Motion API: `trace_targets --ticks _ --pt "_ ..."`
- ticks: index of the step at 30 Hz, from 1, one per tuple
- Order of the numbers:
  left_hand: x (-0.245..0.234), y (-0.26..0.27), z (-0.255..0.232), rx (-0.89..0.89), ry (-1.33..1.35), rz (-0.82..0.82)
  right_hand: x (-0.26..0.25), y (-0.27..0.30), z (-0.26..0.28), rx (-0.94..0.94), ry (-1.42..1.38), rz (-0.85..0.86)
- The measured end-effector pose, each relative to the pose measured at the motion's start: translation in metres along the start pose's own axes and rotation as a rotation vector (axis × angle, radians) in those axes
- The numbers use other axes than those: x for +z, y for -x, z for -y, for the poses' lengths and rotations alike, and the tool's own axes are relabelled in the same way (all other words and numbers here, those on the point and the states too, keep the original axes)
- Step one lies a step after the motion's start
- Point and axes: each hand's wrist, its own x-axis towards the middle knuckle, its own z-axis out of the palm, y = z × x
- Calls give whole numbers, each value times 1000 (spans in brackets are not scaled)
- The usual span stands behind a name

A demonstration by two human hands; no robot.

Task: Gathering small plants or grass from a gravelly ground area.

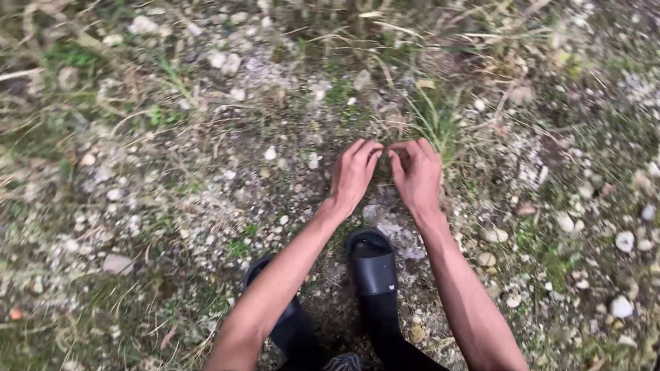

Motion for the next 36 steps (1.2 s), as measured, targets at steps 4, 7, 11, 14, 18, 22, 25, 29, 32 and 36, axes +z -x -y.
trace_targets --ticks 4,7,11,14,18,22,25,29,32,36 --pt "-46 3 42 16 -117 -158 45 -13 22 -146 50 102" --pt "-75 15 69 -89 -199 -212 79 -17 29 -256 47 170" --pt "-90 29 107 -145 -296 -168 117 -20 29 -335 35 236" --pt "-86 35 129 -92 -371 -100 145 -19 18 -333 57 279" --pt "-78 29 136 -69 -360 -93 159 -23 14 -283 94 313" --pt "-78 22 138 -146 -297 -82 168 -27 6 -249 88 330" --pt "-75 21 139 -162 -248 -116 169 -27 6 -248 86 322" --pt "-70 21 141 -174 -240 -154 168 -23 11 -321 102 268" --pt "-70 21 132 -141 -256 -181 167 -19 11 -345 99 244" --pt "-65 26 129 -127 -264 -183 160 -14 13 -338 55 219"
